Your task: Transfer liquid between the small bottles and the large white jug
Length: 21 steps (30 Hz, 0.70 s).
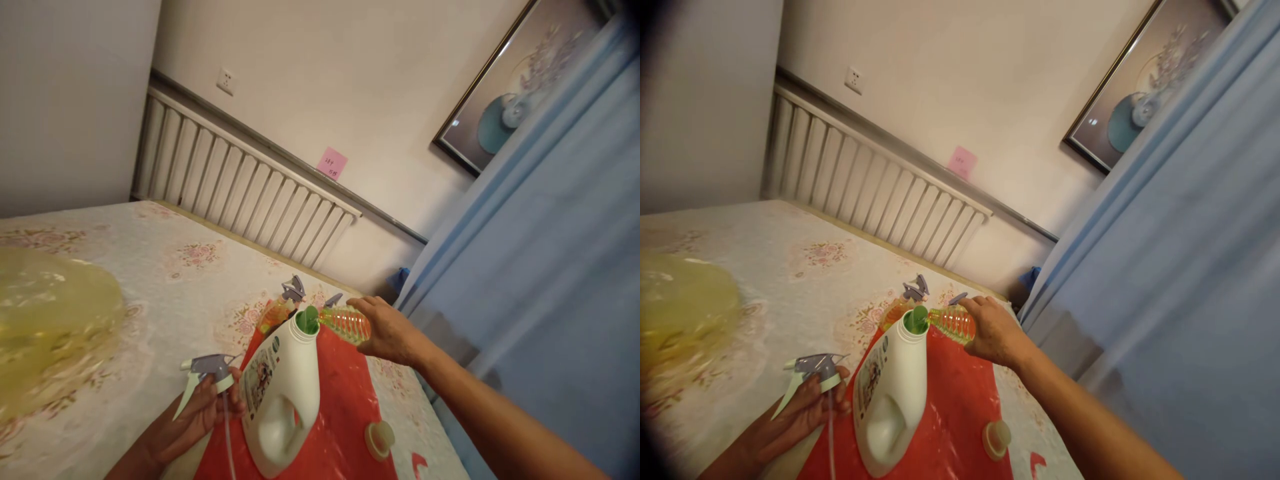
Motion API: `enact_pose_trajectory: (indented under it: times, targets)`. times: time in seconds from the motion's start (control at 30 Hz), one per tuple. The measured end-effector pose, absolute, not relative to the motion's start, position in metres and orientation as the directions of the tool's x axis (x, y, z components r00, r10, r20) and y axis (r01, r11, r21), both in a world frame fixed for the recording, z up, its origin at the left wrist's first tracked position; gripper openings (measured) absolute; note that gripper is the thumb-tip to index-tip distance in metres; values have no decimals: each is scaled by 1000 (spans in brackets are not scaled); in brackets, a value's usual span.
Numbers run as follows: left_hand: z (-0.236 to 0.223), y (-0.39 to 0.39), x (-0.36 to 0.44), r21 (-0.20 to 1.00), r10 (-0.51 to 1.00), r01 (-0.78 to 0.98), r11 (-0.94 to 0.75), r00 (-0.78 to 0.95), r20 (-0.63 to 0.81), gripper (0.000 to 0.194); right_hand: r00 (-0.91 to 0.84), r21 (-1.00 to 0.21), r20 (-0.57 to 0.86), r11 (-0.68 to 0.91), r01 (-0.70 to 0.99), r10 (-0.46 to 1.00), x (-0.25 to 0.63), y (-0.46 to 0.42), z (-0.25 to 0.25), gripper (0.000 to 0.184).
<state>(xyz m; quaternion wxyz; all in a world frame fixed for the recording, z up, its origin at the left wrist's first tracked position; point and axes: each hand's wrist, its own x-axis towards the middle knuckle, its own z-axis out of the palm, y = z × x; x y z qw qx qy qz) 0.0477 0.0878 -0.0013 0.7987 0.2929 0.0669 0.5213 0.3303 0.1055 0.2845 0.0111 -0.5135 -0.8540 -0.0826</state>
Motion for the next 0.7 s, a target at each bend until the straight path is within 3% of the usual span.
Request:
enact_pose_trajectory:
  times: [0.7]
  targets:
    - [-7, 91, 49, 476, 857, -818, 324, 467, 219, 18, -480, 205, 94, 454, 867, 872, 325, 106, 290, 73]
